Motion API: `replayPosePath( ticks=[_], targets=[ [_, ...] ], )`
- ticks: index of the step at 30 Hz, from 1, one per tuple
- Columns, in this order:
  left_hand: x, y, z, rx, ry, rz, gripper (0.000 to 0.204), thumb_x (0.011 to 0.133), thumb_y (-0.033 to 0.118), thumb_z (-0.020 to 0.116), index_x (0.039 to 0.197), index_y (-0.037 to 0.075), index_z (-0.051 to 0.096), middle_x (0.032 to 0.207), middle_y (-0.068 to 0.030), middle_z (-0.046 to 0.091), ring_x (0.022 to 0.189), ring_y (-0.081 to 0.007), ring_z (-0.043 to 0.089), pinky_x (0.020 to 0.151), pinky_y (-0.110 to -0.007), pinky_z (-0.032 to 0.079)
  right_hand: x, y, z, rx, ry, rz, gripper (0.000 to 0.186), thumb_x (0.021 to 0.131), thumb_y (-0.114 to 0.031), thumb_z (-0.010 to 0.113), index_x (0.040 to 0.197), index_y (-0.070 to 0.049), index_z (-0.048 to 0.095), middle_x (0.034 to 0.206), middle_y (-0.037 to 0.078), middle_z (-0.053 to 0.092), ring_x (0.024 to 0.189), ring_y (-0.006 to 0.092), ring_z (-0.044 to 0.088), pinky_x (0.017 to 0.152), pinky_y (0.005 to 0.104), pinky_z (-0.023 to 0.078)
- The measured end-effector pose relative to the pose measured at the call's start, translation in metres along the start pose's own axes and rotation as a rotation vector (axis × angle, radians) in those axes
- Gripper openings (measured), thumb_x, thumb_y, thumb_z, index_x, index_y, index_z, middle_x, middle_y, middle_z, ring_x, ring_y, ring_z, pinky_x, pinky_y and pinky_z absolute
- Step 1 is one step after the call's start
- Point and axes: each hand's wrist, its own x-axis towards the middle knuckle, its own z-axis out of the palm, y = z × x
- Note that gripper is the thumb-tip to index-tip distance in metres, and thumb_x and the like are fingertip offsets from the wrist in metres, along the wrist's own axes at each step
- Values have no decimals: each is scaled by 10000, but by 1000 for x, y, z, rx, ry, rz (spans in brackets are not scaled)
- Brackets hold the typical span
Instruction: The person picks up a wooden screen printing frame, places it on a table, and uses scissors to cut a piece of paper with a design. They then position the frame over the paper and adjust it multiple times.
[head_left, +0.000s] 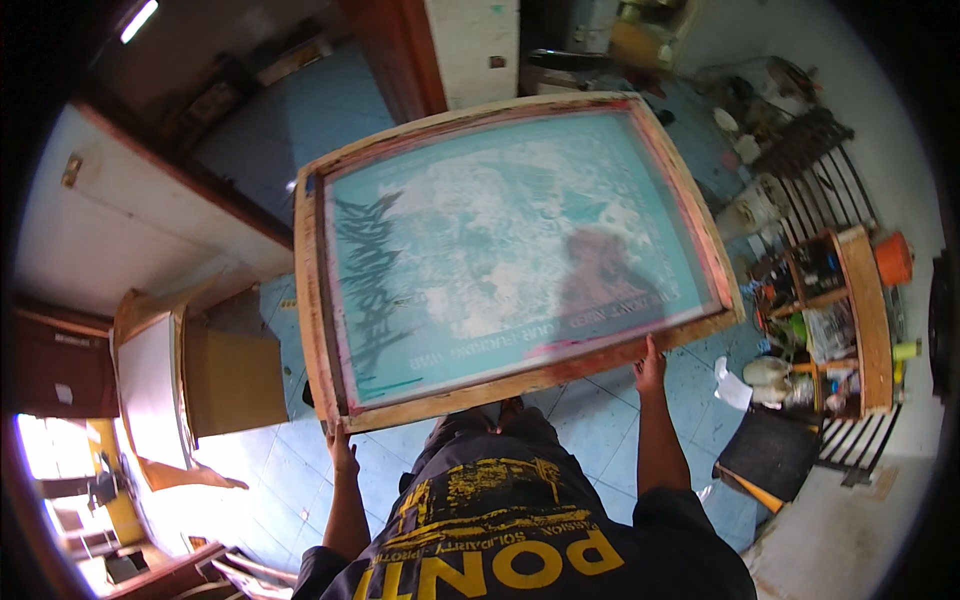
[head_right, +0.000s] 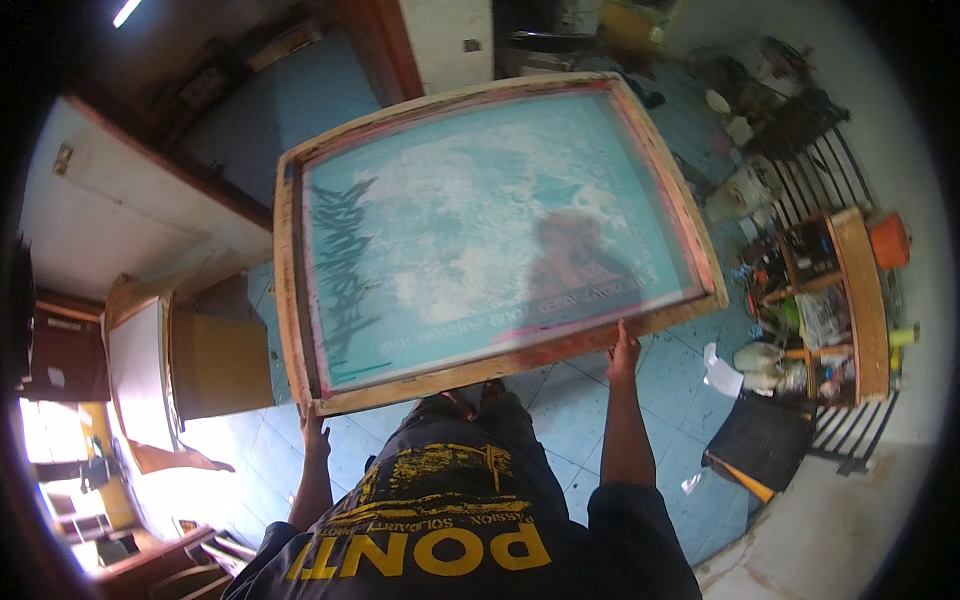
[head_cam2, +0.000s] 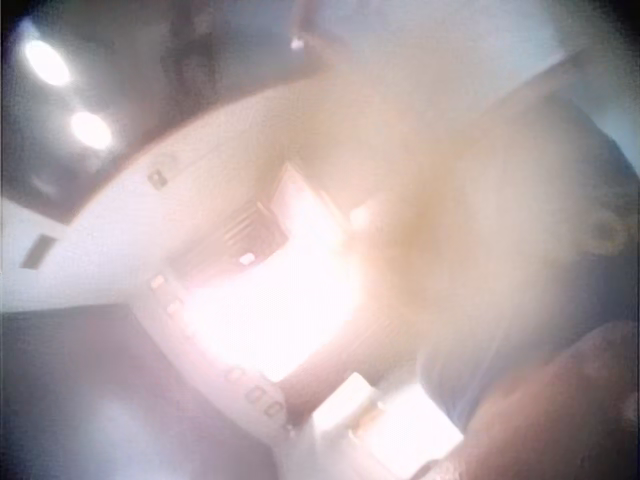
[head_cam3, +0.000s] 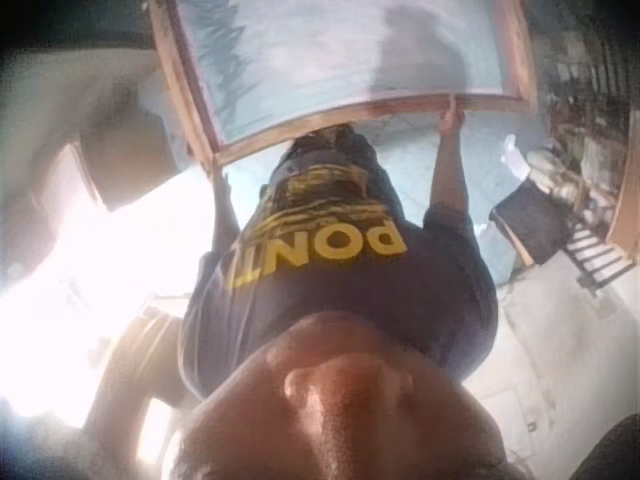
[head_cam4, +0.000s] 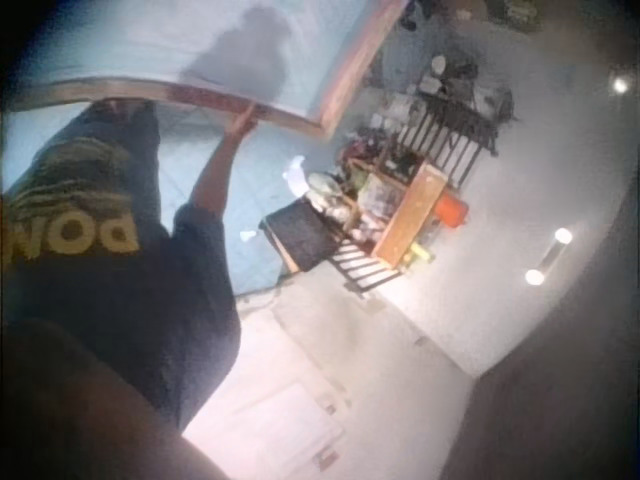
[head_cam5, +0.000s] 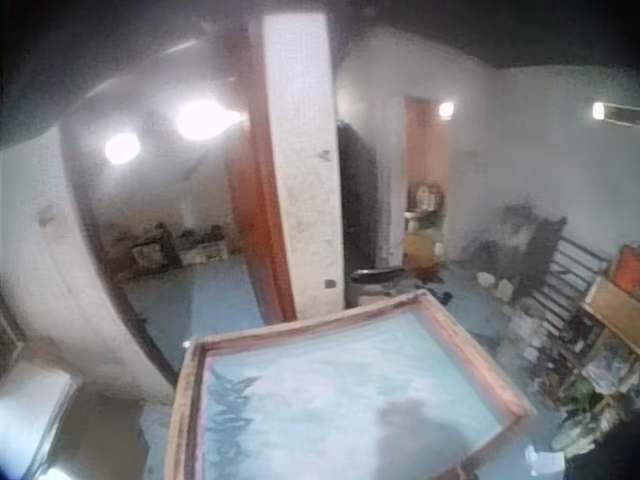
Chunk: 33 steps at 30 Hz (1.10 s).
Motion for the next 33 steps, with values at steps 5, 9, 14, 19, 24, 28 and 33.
replayPosePath(
  ticks=[5,9,14,19,24,28,33],
  targets=[
    [-4,1,-3,98,-68,-34,740,831,588,602,1404,191,354,1429,-38,401,1346,-246,327,1054,-548,186,-8,-7,8,-84,48,94,674,772,-531,704,1247,-119,459,1161,64,509,1040,216,491,891,403,378],
    [-15,-2,13,-31,98,9,540,856,569,578,1242,202,486,1110,53,536,1027,-120,451,836,-399,299,-6,-19,-4,-137,11,123,795,763,-614,669,1342,-132,415,1294,76,467,1112,236,492,959,387,360],
    [-40,-42,-10,-127,184,68,616,882,577,538,1322,160,432,1269,-54,511,1165,-216,473,948,-422,329,-20,-31,-42,-193,-47,160,988,798,-690,562,1470,-72,186,1432,168,355,1270,292,421,1059,422,283],
    [-99,-88,25,-23,206,-73,679,883,603,503,1373,150,375,1360,-135,458,1252,-289,423,1008,-487,301,7,-48,-135,-132,-100,197,945,843,-680,499,1469,-53,172,1438,204,344,1275,321,422,1068,451,291],
    [-182,-160,126,63,121,-194,716,853,611,546,1370,143,385,1295,-125,500,1173,-265,479,969,-465,344,88,-115,-255,-76,-103,104,862,866,-641,502,1452,-75,222,1411,173,382,1270,315,425,1064,447,300],
    [-259,-199,244,210,-71,-303,727,847,596,573,1368,123,387,1292,-132,500,1164,-258,490,947,-446,370,148,-172,-303,-132,-42,-38,809,897,-595,487,1459,-80,214,1428,164,364,1301,302,398,1081,432,281],
    [-356,-184,398,190,-345,-233,660,906,510,549,1383,91,371,1279,-138,503,1172,-257,492,944,-404,391,204,-282,-282,-169,-253,-87,768,920,-547,483,1467,-76,222,1474,176,310,1343,311,351,1108,434,236]
  ],
)
